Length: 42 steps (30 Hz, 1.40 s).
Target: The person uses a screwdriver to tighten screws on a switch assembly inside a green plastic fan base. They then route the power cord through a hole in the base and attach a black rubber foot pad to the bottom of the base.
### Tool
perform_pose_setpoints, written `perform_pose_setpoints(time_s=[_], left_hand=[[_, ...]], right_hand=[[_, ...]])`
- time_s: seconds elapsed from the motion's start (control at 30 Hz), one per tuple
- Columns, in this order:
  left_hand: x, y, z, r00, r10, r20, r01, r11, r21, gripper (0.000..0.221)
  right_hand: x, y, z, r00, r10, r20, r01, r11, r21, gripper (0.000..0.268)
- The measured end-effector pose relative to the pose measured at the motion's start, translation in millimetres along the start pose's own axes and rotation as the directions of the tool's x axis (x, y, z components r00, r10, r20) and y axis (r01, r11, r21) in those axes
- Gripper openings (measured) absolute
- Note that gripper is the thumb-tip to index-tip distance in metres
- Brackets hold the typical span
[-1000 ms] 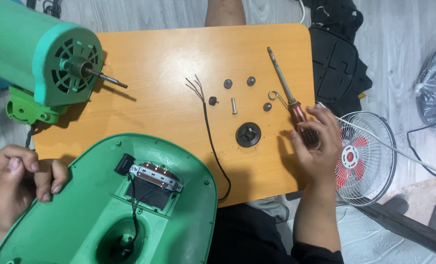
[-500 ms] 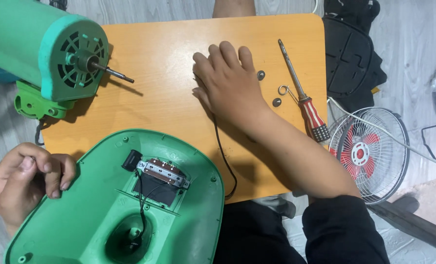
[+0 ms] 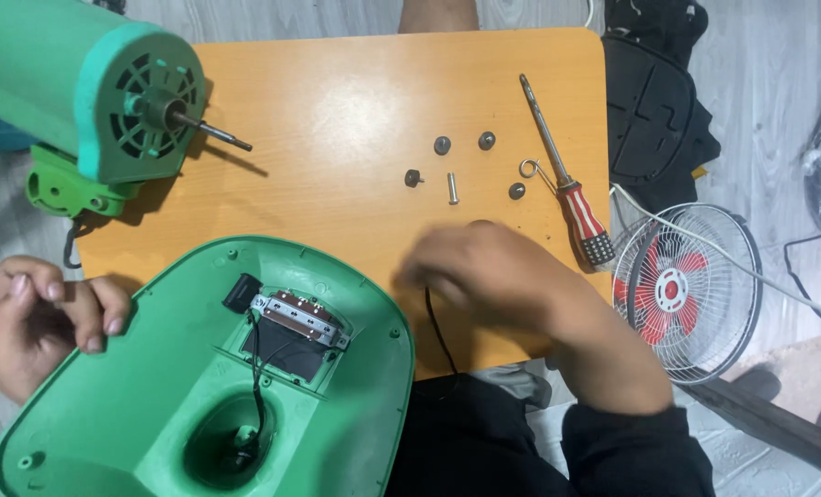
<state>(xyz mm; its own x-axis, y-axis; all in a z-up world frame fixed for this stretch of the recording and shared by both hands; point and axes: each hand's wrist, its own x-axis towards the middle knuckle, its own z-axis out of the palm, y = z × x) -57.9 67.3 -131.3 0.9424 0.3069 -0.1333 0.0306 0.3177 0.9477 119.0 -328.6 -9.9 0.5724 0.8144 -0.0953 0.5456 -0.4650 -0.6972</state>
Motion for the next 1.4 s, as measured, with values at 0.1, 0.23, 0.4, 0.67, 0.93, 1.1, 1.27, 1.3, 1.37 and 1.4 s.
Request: perform_pose_setpoints(time_s=[0.1, 0.23, 0.4, 0.67, 0.93, 1.1, 1.27, 1.3, 1.37, 1.4], left_hand=[[6, -4, -6, 0.999, 0.028, 0.047, -0.026, 0.999, -0.025, 0.024], [19, -13, -9, 0.999, 0.032, 0.043, -0.023, 0.983, -0.182, 0.025], [38, -19, 1, 0.997, 0.057, -0.056, -0.070, 0.959, -0.275, 0.021], [62, -11, 41, 0.995, 0.033, -0.093, -0.060, 0.950, -0.305, 0.014], [62, -1, 54, 0.998, -0.012, -0.060, -0.001, 0.976, -0.219, 0.016], [59, -17, 49, 0.994, -0.016, -0.111, -0.017, 0.957, -0.289, 0.015], [58, -34, 39, 0.992, 0.122, 0.022, -0.112, 0.959, -0.259, 0.024], [56, -34, 41, 0.993, 0.119, 0.017, -0.110, 0.959, -0.260, 0.024], [53, -32, 45, 0.992, 0.128, -0.009, -0.126, 0.953, -0.274, 0.026], [50, -37, 46, 0.992, 0.128, -0.010, -0.126, 0.953, -0.274, 0.026]], right_hand=[[-38, -22, -23, 0.989, -0.137, 0.050, 0.110, 0.926, 0.361, 0.004], [-69, -29, -34, 0.829, -0.528, 0.187, 0.350, 0.748, 0.564, 0.035], [-80, -28, 31, 0.501, -0.810, 0.304, 0.327, 0.502, 0.800, 0.039], [-32, -113, 86, 0.597, -0.794, 0.114, 0.181, 0.272, 0.945, 0.005], [49, -155, 71, 0.856, -0.515, -0.053, 0.130, 0.115, 0.985, 0.027], [58, -107, 61, 0.949, -0.273, -0.156, 0.212, 0.190, 0.959, 0.020], [31, -34, 94, 0.999, -0.015, -0.048, 0.048, 0.542, 0.839, 0.030], [24, -33, 91, 0.999, -0.014, -0.042, 0.043, 0.541, 0.840, 0.030], [9, -31, 86, 0.990, -0.120, -0.080, 0.143, 0.741, 0.657, 0.023], [4, -36, 82, 0.990, -0.121, -0.079, 0.143, 0.740, 0.657, 0.023]])
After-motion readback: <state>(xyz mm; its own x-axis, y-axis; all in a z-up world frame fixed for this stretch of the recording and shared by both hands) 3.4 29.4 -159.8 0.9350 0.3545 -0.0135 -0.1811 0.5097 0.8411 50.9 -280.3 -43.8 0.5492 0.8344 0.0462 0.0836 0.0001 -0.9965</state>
